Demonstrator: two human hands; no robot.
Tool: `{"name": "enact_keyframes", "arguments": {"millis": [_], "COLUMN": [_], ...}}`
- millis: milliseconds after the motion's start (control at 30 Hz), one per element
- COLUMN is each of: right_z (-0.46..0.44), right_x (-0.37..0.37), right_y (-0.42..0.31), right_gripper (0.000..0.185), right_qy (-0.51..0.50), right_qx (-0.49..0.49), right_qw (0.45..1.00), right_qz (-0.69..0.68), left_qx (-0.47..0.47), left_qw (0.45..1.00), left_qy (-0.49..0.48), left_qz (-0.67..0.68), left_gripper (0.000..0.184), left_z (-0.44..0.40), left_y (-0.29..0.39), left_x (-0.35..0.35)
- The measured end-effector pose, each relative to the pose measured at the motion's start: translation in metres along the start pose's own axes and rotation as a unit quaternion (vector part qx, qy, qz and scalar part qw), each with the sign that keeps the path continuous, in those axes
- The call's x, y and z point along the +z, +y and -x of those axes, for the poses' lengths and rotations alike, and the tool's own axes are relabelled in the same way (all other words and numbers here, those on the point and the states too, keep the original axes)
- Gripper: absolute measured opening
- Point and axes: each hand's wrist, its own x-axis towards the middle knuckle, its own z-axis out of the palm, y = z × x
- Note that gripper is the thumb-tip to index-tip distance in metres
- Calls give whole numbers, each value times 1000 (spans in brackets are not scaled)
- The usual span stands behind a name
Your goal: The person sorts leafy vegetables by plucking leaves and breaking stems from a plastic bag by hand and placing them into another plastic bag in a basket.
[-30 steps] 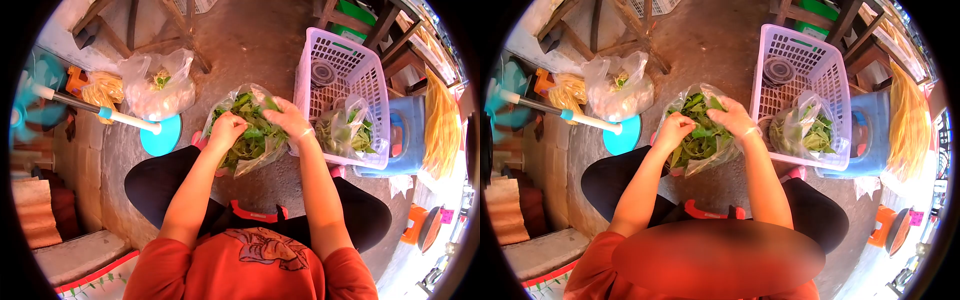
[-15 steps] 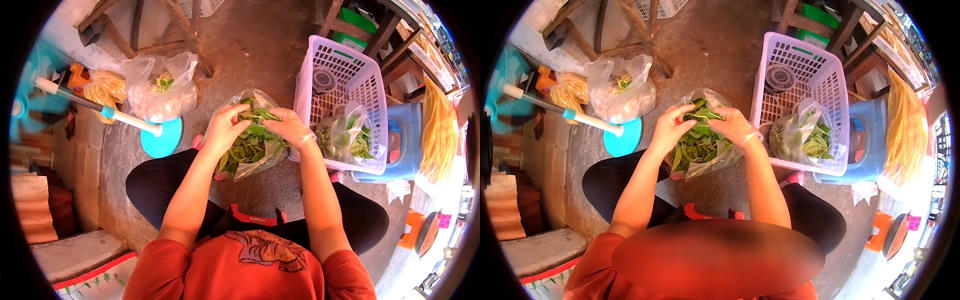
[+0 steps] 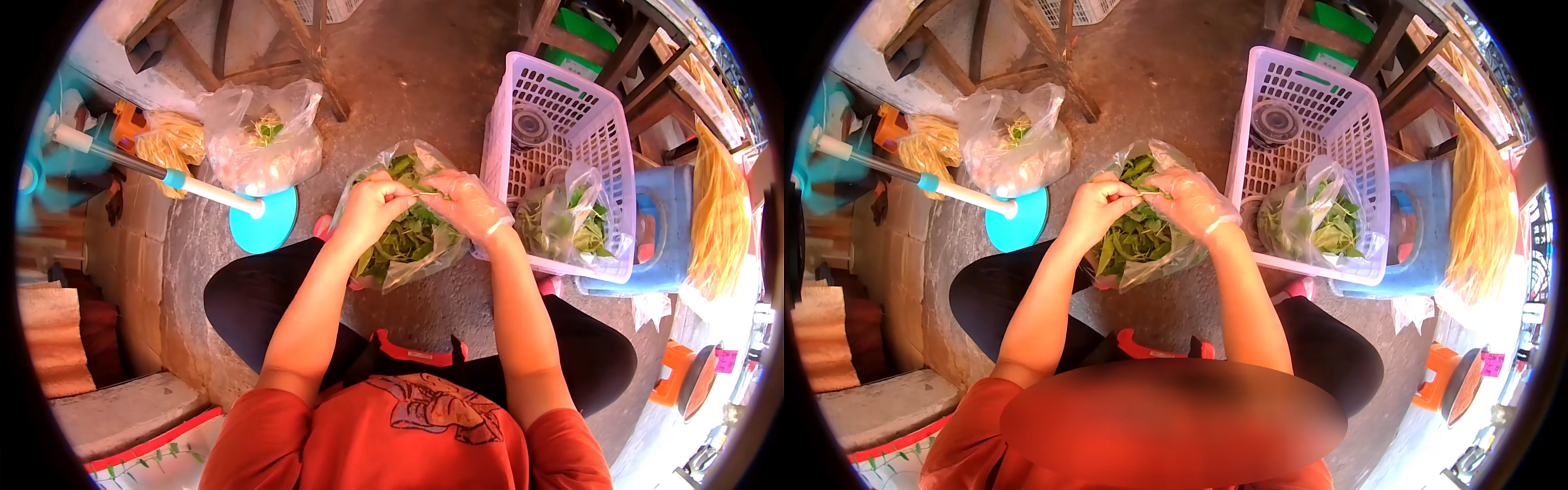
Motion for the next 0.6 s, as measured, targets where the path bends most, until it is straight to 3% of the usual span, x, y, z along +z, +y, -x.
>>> {"name": "enact_keyframes", "arguments": {"millis": [100,200,267,367,467,600], "right_z": [0,-1,-2,-5,2,8], "right_x": [5,17,42,64,18,40], "right_y": [-3,-16,3,64,55,28], "right_gripper": [24,21,21,28,34,33], "right_qy": [12,84,191,290,75,-134], "right_qx": [16,14,29,89,277,243], "right_qw": [1000,993,979,953,928,960], "right_qz": [-4,80,67,2,-237,-29], "left_qx": [-20,-36,-37,-151,-248,-273], "left_qw": [1000,999,999,981,958,947], "left_qy": [4,7,14,-31,-68,-59], "left_qz": [1,-18,-24,116,130,158], "left_gripper": [10,11,13,9,10,12], "left_z": [0,-2,-4,-4,-1,3], "left_y": [-4,-9,-13,-26,-45,-68], "left_x": [-1,2,4,-2,-1,11]}}
